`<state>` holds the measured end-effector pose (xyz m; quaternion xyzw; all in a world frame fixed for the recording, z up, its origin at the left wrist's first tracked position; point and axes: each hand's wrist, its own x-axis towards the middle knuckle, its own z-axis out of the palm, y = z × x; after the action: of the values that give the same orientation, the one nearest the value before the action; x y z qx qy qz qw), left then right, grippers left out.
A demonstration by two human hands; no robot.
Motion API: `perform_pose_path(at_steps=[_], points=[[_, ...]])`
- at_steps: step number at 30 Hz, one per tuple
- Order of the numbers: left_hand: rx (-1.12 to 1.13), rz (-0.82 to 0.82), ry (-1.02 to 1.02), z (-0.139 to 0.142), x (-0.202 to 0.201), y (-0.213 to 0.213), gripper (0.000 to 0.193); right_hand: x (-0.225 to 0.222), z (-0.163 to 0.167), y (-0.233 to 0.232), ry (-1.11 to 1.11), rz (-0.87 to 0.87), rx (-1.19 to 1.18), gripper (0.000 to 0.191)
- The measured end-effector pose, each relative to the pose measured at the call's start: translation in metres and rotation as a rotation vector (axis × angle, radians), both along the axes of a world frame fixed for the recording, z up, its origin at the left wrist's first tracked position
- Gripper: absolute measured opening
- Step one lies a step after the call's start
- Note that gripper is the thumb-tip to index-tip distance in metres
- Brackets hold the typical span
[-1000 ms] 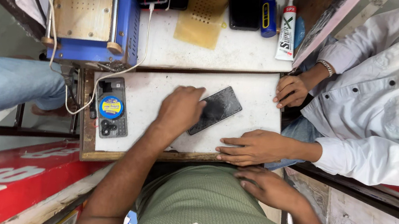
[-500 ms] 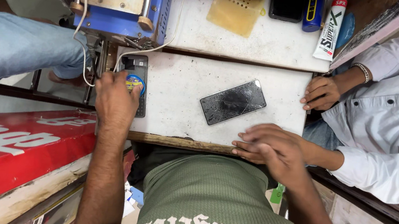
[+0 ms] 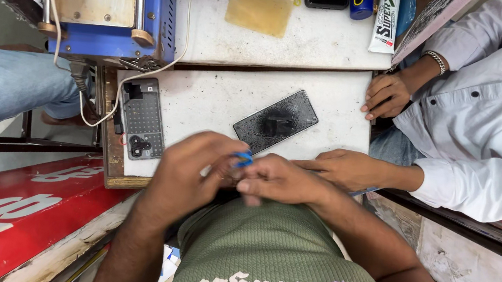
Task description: The person repairs a smartphone with a cracked screen at a repair bench. They apply paste from a small blue container onto the phone, place it into a blue heated screen-separation machine, work on a disassembled phone body, wipe the screen with a cloth, and press another phone panel onto the machine's heated plate.
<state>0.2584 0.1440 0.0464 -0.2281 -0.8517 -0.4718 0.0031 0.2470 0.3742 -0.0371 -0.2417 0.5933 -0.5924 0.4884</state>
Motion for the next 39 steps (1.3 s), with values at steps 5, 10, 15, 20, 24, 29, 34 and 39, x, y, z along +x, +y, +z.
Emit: perform_pose_path(at_steps=[5,10,15,20,24,29,34,39], points=[[0.150,0.121,-0.096,-0.004,-0.010,-0.014,0.022,0.005,-0.020,0.084,-0.117,-0.244,-0.137,0.038],[0.140,0.136,-0.178,-0.013,-0.018,-0.011,0.022,-0.004,-0.023,0.129,0.150,-0.643,-0.234,0.040],[0.089,0.025,0.011,-0.018,-0.025,0.018,0.022,-0.006,-0.007,0.081,0.381,-0.758,-0.092,0.048],[0.010,0.018,0.324,-0.018,-0.028,0.043,0.023,0.003,-0.008,0.013,-0.092,-0.519,-0.209,0.055],[0.154,0.170,0.128,-0.013,-0.028,0.027,0.022,0.003,-0.022,0.034,0.105,-0.502,-0.039,0.047],[0.156,0.253,-0.106,-0.019,-0.026,0.003,0.024,-0.007,-0.036,0.088,0.124,-0.665,-0.223,0.042],[0.187,0.262,-0.263,-0.036,-0.028,-0.006,0.029,-0.019,-0.021,0.105,0.249,-0.927,-0.417,0.033],[0.232,0.213,-0.359,-0.056,-0.034,-0.024,0.028,-0.035,-0.001,0.123,0.339,-1.146,-0.498,0.033]])
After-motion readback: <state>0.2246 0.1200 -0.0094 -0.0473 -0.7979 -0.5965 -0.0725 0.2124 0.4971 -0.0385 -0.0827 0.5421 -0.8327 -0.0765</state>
